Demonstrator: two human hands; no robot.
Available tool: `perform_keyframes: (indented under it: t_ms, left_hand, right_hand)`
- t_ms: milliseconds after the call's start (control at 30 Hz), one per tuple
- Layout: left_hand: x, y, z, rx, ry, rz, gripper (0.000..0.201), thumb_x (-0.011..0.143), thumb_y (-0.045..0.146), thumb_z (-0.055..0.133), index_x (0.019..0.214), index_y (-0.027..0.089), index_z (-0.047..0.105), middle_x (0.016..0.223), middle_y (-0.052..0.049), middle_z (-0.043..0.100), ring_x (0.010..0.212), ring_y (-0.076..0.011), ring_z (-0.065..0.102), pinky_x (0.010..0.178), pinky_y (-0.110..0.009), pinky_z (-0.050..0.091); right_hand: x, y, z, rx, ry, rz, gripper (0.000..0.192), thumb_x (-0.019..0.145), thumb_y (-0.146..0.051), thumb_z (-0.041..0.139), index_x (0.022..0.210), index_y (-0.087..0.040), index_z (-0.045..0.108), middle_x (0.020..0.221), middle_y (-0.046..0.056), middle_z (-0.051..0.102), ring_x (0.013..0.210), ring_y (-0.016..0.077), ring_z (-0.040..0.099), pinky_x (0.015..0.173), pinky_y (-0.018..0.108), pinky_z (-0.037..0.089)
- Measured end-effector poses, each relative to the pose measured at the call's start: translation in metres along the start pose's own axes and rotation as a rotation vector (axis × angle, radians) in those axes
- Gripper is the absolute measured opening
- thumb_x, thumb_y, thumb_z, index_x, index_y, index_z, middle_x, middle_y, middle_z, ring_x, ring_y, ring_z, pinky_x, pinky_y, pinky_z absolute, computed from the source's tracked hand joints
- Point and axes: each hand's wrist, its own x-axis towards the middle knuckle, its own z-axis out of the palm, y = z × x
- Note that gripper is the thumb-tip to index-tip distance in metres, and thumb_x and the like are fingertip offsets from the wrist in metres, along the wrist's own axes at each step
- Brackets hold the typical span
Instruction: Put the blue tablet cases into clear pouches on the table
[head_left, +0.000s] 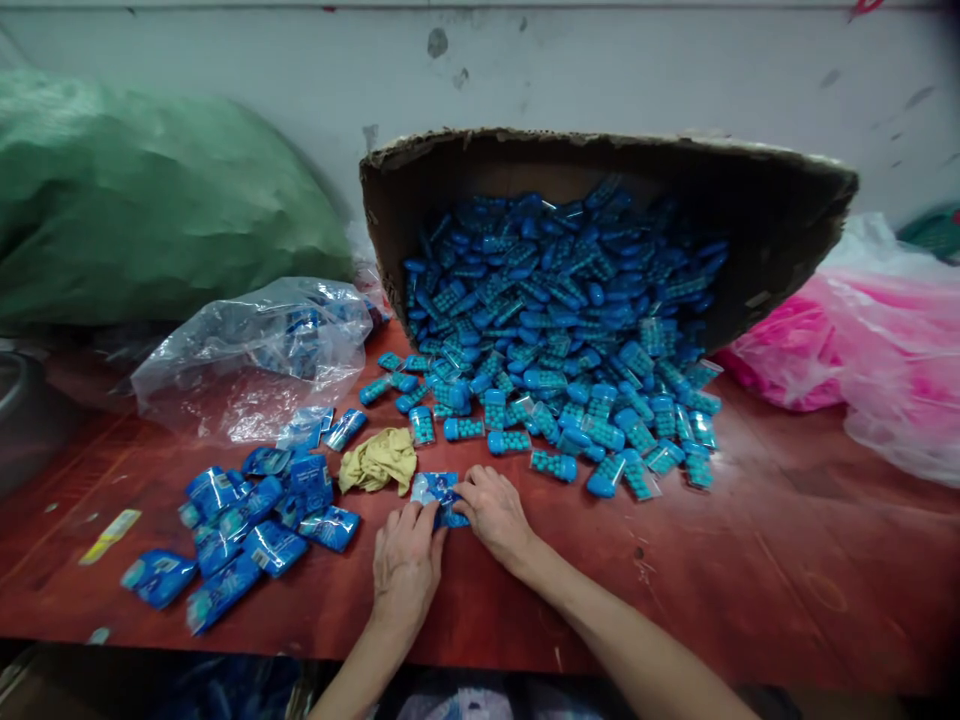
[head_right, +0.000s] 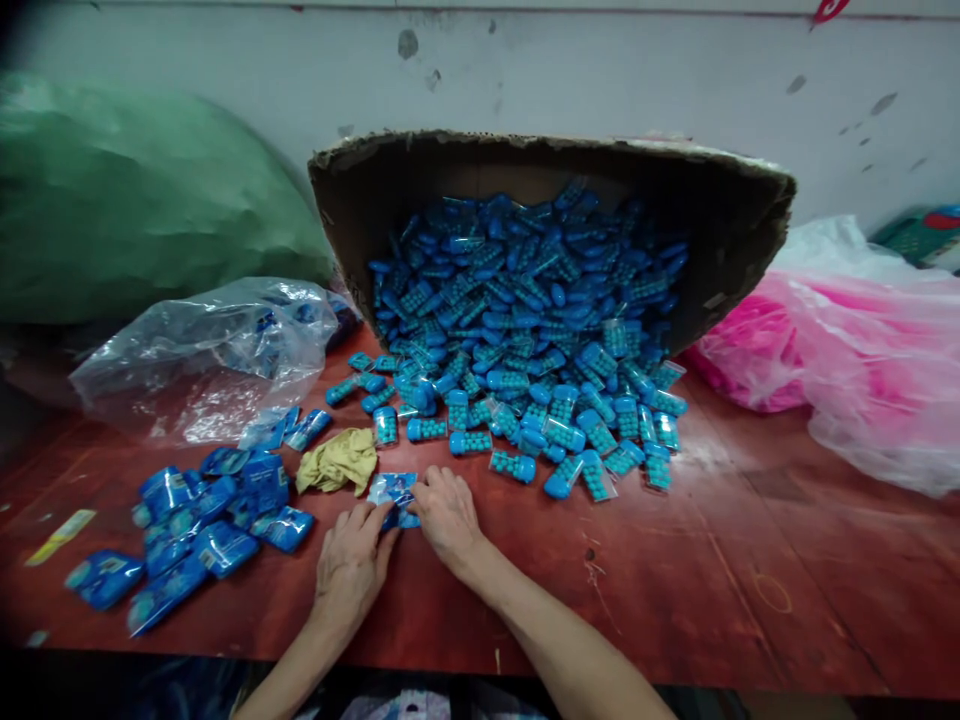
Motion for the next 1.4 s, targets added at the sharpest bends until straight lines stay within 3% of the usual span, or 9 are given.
perform_keyframes:
  t_ms: [200, 300, 400, 500, 600, 700, 833, 1100, 1400]
  left_hand:
    - [0.000, -0.003, -0.001, -0.336, 0.109, -0.094, 0.027, 0.078, 0.028, 0.045, 0.100, 0.019, 0.059, 0.092, -0.010, 0.060, 0.082, -0.0244, 0.052, 0.069, -0.037, 0.038]
    - [-0.002, -0.001, -0.004, -0.811, 0.206, -0.378, 0.037, 0.068, 0.034, 0.059, 0.102, 0.019, 0.056, 0.087, -0.008, 0.061, 0.076, -0.0219, 0.055, 0.067, -0.034, 0.042]
    - [-0.006, 0.007, -0.007, -1.272, 0.074, -0.713, 0.048, 0.056, 0.035, 0.070, 0.097, 0.015, 0.057, 0.069, -0.002, 0.060, 0.054, -0.0144, 0.053, 0.048, -0.025, 0.039]
    - [-0.009, 0.016, -0.009, -1.525, -0.090, -0.801, 0.038, 0.055, 0.034, 0.071, 0.084, 0.012, 0.061, 0.062, -0.001, 0.059, 0.050, -0.0105, 0.050, 0.043, -0.021, 0.035]
    - [-0.010, 0.020, -0.009, -1.605, -0.099, -0.813, 0.027, 0.058, 0.033, 0.069, 0.074, 0.012, 0.064, 0.060, -0.001, 0.061, 0.052, -0.0096, 0.051, 0.046, -0.019, 0.036]
    - [-0.008, 0.018, -0.010, -1.562, -0.140, -0.774, 0.025, 0.058, 0.032, 0.069, 0.073, 0.012, 0.066, 0.060, -0.002, 0.062, 0.053, -0.0104, 0.051, 0.045, -0.019, 0.036]
    - [-0.005, 0.013, -0.011, -1.426, -0.163, -0.770, 0.026, 0.054, 0.030, 0.072, 0.071, 0.011, 0.068, 0.058, -0.003, 0.064, 0.053, -0.0112, 0.053, 0.046, -0.019, 0.039]
    - [0.000, 0.023, -0.004, -1.647, -0.154, -0.913, 0.037, 0.038, 0.034, 0.078, 0.061, 0.010, 0.062, 0.047, 0.001, 0.059, 0.042, -0.0101, 0.048, 0.038, -0.022, 0.040]
    - [-0.001, 0.036, -0.008, -1.786, -0.297, -0.926, 0.040, 0.035, 0.043, 0.078, 0.048, 0.013, 0.055, 0.032, 0.006, 0.042, 0.031, -0.0066, 0.036, 0.033, -0.021, 0.033]
  right_hand:
    - [0.002, 0.001, 0.006, -0.006, 0.060, -0.004, 0.017, 0.087, -0.026, 0.045, 0.083, -0.022, 0.061, 0.082, 0.004, 0.057, 0.079, 0.0166, 0.047, 0.065, 0.026, 0.033]
    - [-0.003, 0.000, -0.002, 0.010, 0.097, 0.004, 0.021, 0.088, -0.030, 0.043, 0.085, -0.023, 0.063, 0.082, 0.004, 0.057, 0.079, 0.0164, 0.047, 0.066, 0.026, 0.032]
    - [-0.016, -0.007, -0.014, 0.065, 0.163, 0.019, 0.023, 0.089, -0.030, 0.041, 0.087, -0.025, 0.063, 0.085, 0.004, 0.058, 0.079, 0.0162, 0.048, 0.068, 0.027, 0.033]
    - [-0.033, -0.018, -0.020, 0.240, 0.245, 0.014, 0.021, 0.087, -0.026, 0.044, 0.086, -0.025, 0.064, 0.086, 0.004, 0.059, 0.080, 0.0169, 0.049, 0.070, 0.028, 0.034]
    - [-0.041, -0.026, -0.018, 0.585, 0.280, 0.115, 0.019, 0.082, -0.021, 0.050, 0.096, -0.024, 0.061, 0.090, 0.004, 0.059, 0.081, 0.0168, 0.051, 0.074, 0.029, 0.038]
    - [-0.039, -0.027, -0.013, 1.065, 0.196, 0.339, 0.032, 0.073, -0.021, 0.057, 0.105, -0.020, 0.056, 0.086, 0.002, 0.060, 0.071, 0.0141, 0.053, 0.067, 0.027, 0.042]
    - [-0.031, -0.028, -0.003, 1.440, 0.042, 0.485, 0.007, 0.068, -0.022, 0.056, 0.068, -0.015, 0.058, 0.056, -0.004, 0.051, 0.050, 0.0083, 0.044, 0.052, 0.021, 0.038]
    - [-0.038, -0.037, 0.011, 1.212, 0.201, 0.500, 0.014, 0.076, -0.022, 0.047, 0.065, -0.016, 0.053, 0.057, -0.004, 0.049, 0.053, 0.0086, 0.043, 0.048, 0.017, 0.034]
    - [-0.052, -0.037, 0.005, 1.160, 0.199, 0.462, 0.031, 0.080, -0.047, 0.044, 0.066, -0.020, 0.046, 0.059, -0.003, 0.050, 0.053, 0.0100, 0.048, 0.049, 0.018, 0.037]
